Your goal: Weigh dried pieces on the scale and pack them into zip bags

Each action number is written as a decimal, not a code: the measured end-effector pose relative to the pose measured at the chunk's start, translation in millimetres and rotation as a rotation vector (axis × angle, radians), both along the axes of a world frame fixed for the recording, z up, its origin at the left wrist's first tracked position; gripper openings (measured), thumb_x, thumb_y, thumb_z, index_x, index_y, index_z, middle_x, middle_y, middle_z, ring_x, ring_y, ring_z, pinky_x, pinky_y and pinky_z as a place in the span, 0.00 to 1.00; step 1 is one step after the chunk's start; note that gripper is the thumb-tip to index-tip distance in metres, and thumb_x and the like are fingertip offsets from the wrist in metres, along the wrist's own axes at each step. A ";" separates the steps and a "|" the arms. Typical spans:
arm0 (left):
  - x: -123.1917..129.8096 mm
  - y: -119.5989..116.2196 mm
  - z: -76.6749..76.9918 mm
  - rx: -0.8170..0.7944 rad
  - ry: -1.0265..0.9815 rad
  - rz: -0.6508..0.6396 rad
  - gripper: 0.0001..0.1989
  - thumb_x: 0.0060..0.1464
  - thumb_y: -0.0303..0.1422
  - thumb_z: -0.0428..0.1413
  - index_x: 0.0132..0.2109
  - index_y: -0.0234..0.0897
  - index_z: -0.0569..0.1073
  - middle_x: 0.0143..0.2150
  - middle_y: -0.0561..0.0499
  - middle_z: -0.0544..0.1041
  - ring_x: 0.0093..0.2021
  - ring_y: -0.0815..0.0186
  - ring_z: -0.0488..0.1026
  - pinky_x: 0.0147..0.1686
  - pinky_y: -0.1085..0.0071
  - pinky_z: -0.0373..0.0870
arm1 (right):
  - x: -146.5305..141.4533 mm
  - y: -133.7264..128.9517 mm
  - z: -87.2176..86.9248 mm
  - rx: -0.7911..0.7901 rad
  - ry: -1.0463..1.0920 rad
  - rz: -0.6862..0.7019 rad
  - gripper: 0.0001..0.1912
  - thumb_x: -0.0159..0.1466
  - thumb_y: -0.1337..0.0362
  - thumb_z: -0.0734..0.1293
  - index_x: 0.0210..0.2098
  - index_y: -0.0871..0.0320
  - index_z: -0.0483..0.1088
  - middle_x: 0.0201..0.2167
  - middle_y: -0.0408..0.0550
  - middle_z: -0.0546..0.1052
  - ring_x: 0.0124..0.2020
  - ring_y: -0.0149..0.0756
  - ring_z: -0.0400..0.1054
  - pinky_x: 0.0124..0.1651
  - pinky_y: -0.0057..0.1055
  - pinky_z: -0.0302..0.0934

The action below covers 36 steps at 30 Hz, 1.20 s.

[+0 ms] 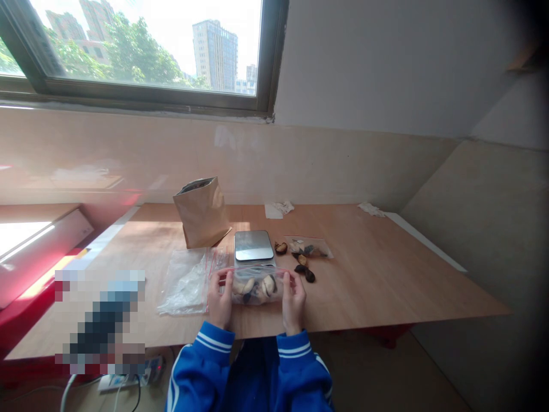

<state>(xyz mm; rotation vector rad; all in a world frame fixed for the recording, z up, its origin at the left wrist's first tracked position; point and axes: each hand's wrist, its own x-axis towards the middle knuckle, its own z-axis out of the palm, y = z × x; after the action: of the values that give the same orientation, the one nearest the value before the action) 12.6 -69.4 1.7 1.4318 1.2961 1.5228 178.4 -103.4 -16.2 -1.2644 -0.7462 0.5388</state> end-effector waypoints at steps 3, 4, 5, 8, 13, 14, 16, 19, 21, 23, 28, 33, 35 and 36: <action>1.2 1.4 -1.2 -0.004 -0.046 -0.055 0.14 0.54 0.42 0.55 0.42 0.37 0.71 0.41 0.47 0.74 0.41 0.63 0.72 0.40 0.68 0.69 | -1.1 -0.9 2.0 0.003 0.019 0.036 0.18 0.62 0.51 0.63 0.39 0.59 0.70 0.39 0.52 0.77 0.41 0.39 0.71 0.45 0.35 0.63; 1.4 1.8 -1.8 -0.012 -0.059 -0.064 0.14 0.54 0.41 0.56 0.42 0.37 0.71 0.41 0.47 0.74 0.41 0.63 0.72 0.40 0.68 0.69 | -1.5 -1.1 2.7 0.007 0.018 0.044 0.17 0.61 0.51 0.63 0.39 0.59 0.70 0.40 0.52 0.77 0.40 0.39 0.71 0.45 0.35 0.64; 1.4 2.2 -2.4 -0.022 -0.072 -0.069 0.13 0.53 0.41 0.56 0.42 0.37 0.71 0.41 0.47 0.74 0.41 0.64 0.71 0.40 0.68 0.69 | -1.7 -1.1 3.3 0.009 0.016 0.048 0.17 0.60 0.51 0.64 0.39 0.59 0.70 0.40 0.52 0.77 0.40 0.39 0.71 0.44 0.35 0.64; 0.3 2.7 -3.1 -0.056 -0.126 -0.094 0.13 0.52 0.41 0.57 0.41 0.37 0.72 0.39 0.48 0.74 0.39 0.64 0.72 0.40 0.68 0.68 | -1.5 -0.8 4.1 0.007 0.011 0.039 0.16 0.59 0.53 0.66 0.38 0.59 0.70 0.39 0.51 0.77 0.39 0.39 0.71 0.43 0.34 0.64; -1.9 1.3 2.6 -0.101 -0.202 -0.115 0.13 0.50 0.41 0.59 0.38 0.36 0.73 0.36 0.50 0.76 0.37 0.64 0.72 0.38 0.70 0.68 | 0.6 -0.5 3.7 0.007 0.023 0.044 0.16 0.59 0.53 0.67 0.37 0.60 0.70 0.38 0.51 0.77 0.38 0.39 0.71 0.42 0.34 0.65; -2.1 0.9 4.0 -0.103 -0.206 -0.111 0.13 0.49 0.41 0.59 0.38 0.36 0.73 0.35 0.50 0.76 0.37 0.64 0.72 0.38 0.70 0.68 | 0.9 -0.6 3.8 0.010 0.027 0.047 0.16 0.59 0.53 0.67 0.37 0.60 0.70 0.38 0.51 0.77 0.37 0.38 0.71 0.42 0.34 0.65; -2.4 0.3 5.9 -0.109 -0.219 -0.114 0.13 0.49 0.41 0.59 0.37 0.36 0.73 0.35 0.50 0.76 0.37 0.64 0.72 0.38 0.70 0.67 | 0.9 -0.8 4.1 0.013 0.038 0.052 0.16 0.58 0.53 0.67 0.36 0.60 0.70 0.37 0.51 0.77 0.37 0.38 0.71 0.42 0.34 0.65; -2.7 0.1 5.9 -0.111 -0.229 -0.127 0.13 0.49 0.40 0.59 0.38 0.36 0.73 0.35 0.50 0.75 0.37 0.64 0.72 0.38 0.70 0.67 | 0.2 -1.2 4.5 0.015 0.054 0.047 0.16 0.58 0.53 0.68 0.36 0.60 0.70 0.37 0.51 0.77 0.37 0.38 0.71 0.42 0.34 0.65; -2.8 0.3 5.0 -0.093 -0.230 -0.147 0.12 0.50 0.40 0.59 0.38 0.36 0.72 0.35 0.50 0.75 0.38 0.65 0.71 0.39 0.70 0.67 | -0.2 -1.5 4.3 0.018 0.062 0.048 0.15 0.58 0.53 0.68 0.36 0.60 0.69 0.36 0.50 0.77 0.37 0.38 0.71 0.42 0.34 0.65; -2.4 0.3 4.8 -0.068 -0.240 -0.182 0.11 0.52 0.40 0.57 0.38 0.36 0.72 0.36 0.50 0.74 0.39 0.65 0.71 0.41 0.70 0.66 | -0.4 -1.8 3.9 0.022 0.069 0.064 0.15 0.58 0.53 0.67 0.36 0.59 0.69 0.36 0.50 0.76 0.37 0.38 0.71 0.42 0.34 0.64; 0.1 0.5 7.4 -0.105 -0.250 -0.237 0.14 0.52 0.41 0.57 0.42 0.37 0.72 0.37 0.51 0.74 0.40 0.64 0.71 0.43 0.69 0.66 | -1.3 -1.8 3.4 0.032 0.092 0.136 0.16 0.59 0.53 0.66 0.39 0.58 0.67 0.37 0.49 0.76 0.38 0.37 0.71 0.42 0.33 0.64; 1.0 2.8 4.6 -0.164 -0.231 -0.306 0.13 0.52 0.40 0.57 0.40 0.37 0.73 0.37 0.51 0.76 0.40 0.64 0.73 0.41 0.69 0.68 | -2.0 0.0 3.2 0.035 0.105 0.158 0.16 0.58 0.54 0.68 0.41 0.57 0.67 0.38 0.48 0.76 0.37 0.36 0.71 0.41 0.33 0.64; 0.9 3.2 3.0 -0.166 -0.224 -0.299 0.13 0.52 0.41 0.57 0.40 0.36 0.73 0.35 0.51 0.77 0.39 0.63 0.74 0.40 0.69 0.68 | -1.6 1.3 2.3 0.035 0.099 0.164 0.18 0.58 0.54 0.68 0.44 0.56 0.67 0.39 0.49 0.76 0.38 0.37 0.71 0.43 0.35 0.64; 0.8 3.2 2.5 -0.163 -0.219 -0.295 0.13 0.52 0.41 0.57 0.40 0.36 0.73 0.36 0.51 0.77 0.39 0.63 0.74 0.40 0.69 0.68 | -1.3 1.9 1.7 0.032 0.095 0.172 0.19 0.57 0.54 0.68 0.45 0.56 0.68 0.40 0.49 0.76 0.39 0.37 0.71 0.43 0.35 0.64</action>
<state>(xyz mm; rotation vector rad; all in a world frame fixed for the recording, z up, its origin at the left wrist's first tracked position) 13.5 -66.2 4.2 1.2505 1.0039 1.3050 177.0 -101.5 -14.5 -1.1434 -0.7848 0.7188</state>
